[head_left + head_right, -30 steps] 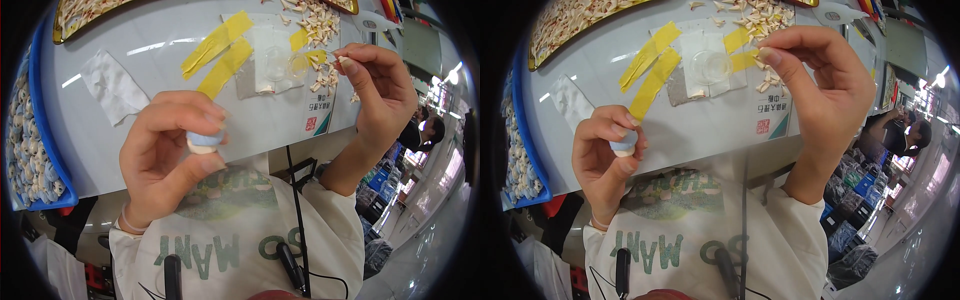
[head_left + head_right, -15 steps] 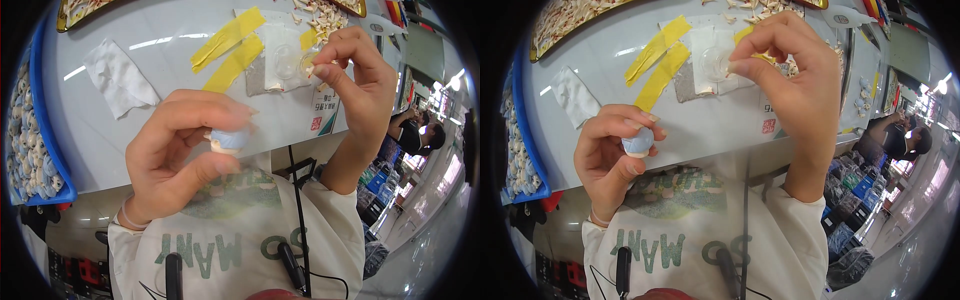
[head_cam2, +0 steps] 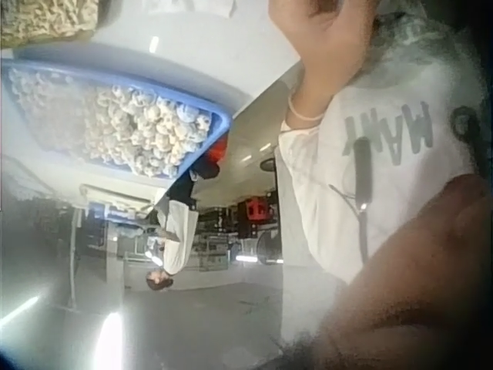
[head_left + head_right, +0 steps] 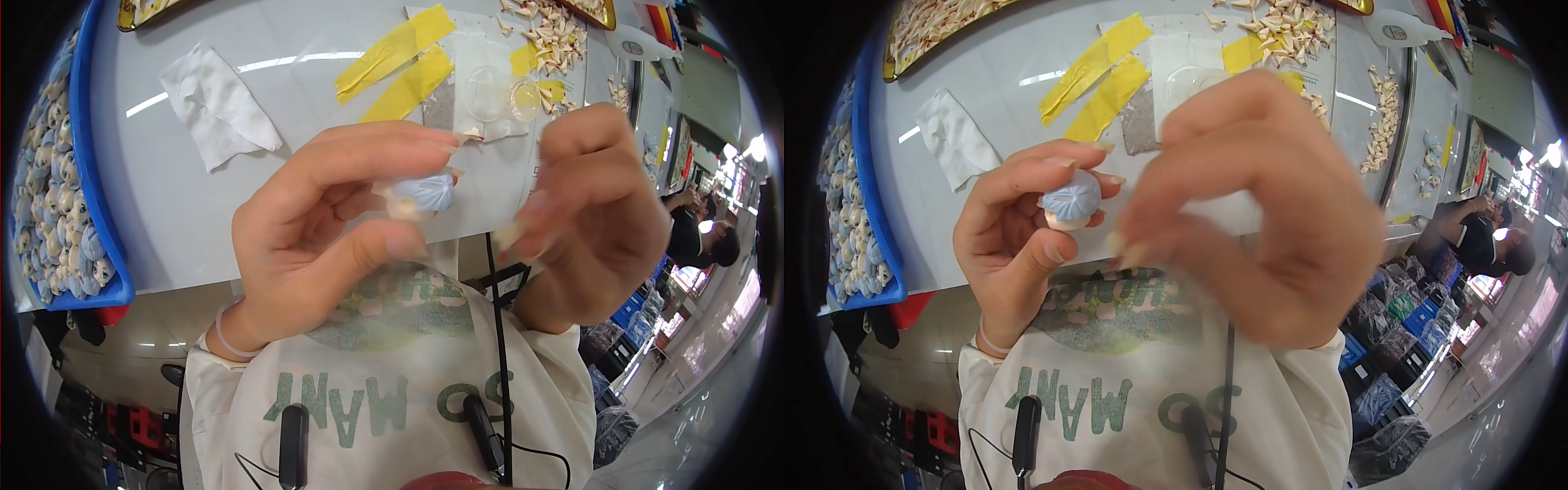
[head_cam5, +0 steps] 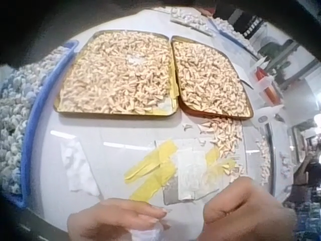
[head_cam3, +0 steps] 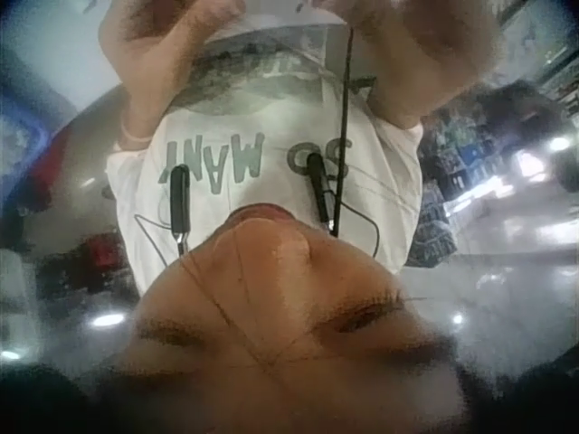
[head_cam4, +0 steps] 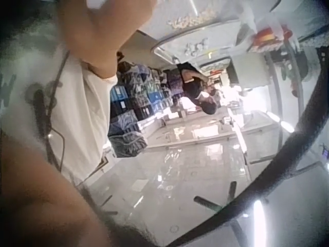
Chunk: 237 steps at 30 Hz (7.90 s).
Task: The person assembles small toy figurines by gluing hair pieces and accessory pieces onto small white toy heads using a glue bottle.
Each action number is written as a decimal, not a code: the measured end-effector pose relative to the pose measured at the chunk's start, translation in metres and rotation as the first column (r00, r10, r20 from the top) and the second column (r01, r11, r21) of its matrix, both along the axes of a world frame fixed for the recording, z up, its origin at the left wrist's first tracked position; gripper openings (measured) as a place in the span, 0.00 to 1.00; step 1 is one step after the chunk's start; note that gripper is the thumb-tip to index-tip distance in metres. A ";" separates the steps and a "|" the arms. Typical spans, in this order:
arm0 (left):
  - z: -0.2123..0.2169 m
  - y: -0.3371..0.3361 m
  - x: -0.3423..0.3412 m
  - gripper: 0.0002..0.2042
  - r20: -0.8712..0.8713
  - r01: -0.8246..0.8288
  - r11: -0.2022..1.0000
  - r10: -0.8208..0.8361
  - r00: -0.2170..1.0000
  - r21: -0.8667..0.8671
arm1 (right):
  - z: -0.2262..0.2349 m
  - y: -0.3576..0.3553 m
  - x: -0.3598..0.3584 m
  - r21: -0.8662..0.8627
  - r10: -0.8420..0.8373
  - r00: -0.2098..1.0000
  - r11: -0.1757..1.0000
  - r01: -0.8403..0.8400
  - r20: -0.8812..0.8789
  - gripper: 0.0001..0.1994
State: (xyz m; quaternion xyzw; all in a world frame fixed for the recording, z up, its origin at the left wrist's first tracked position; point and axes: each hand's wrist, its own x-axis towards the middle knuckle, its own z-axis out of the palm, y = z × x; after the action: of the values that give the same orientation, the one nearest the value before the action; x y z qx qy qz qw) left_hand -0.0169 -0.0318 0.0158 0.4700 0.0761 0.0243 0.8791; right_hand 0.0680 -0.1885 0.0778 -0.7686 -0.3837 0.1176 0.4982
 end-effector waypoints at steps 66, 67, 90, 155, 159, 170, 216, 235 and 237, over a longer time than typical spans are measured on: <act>-0.010 0.006 -0.006 0.18 0.255 -0.075 0.918 -0.030 0.967 0.391 | -0.010 -0.104 0.024 0.158 -0.365 0.858 0.883 0.442 -0.362 0.05; -0.010 0.004 -0.007 0.19 0.237 -0.072 0.929 -0.017 0.971 0.362 | -0.010 -0.107 0.020 0.155 -0.370 0.858 0.882 0.445 -0.357 0.05; -0.013 0.004 -0.007 0.27 0.169 0.023 0.994 -0.041 0.985 0.109 | -0.022 -0.112 -0.019 0.729 0.134 0.778 0.475 0.494 -0.614 0.14; -0.017 0.009 -0.004 0.18 0.196 -0.010 0.999 0.000 0.981 0.050 | -0.034 0.024 -0.031 0.173 -0.189 0.967 0.960 0.219 -0.170 0.10; -0.014 0.007 0.000 0.22 0.182 -0.006 0.997 -0.008 0.983 0.076 | -0.036 0.019 -0.026 0.186 -0.206 0.976 0.959 0.215 -0.068 0.12; -0.008 0.004 -0.003 0.32 0.074 0.078 0.991 -0.070 0.995 -0.111 | -0.025 0.007 -0.027 0.023 -0.145 0.986 0.989 0.144 0.085 0.23; 0.017 0.223 -0.027 0.17 0.098 -0.056 -0.126 0.358 0.929 0.990 | -0.041 -0.147 0.038 -0.128 -0.642 0.571 0.600 0.790 0.511 0.04; 0.033 0.188 -0.028 0.11 0.398 -0.430 0.011 0.356 0.845 0.903 | -0.032 -0.153 0.033 -0.075 -0.810 0.501 0.504 0.861 0.305 0.06; 0.036 0.177 -0.032 0.11 0.454 -0.518 0.101 0.361 0.815 0.850 | -0.030 -0.151 0.034 -0.068 -0.830 0.483 0.484 0.872 0.279 0.07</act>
State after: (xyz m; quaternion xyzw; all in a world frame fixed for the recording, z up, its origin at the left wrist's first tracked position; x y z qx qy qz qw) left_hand -0.0486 0.1453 0.0514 0.8514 0.1240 0.3556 0.3650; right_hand 0.1018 -0.3397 0.0475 -0.9107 0.0142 -0.1891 0.3669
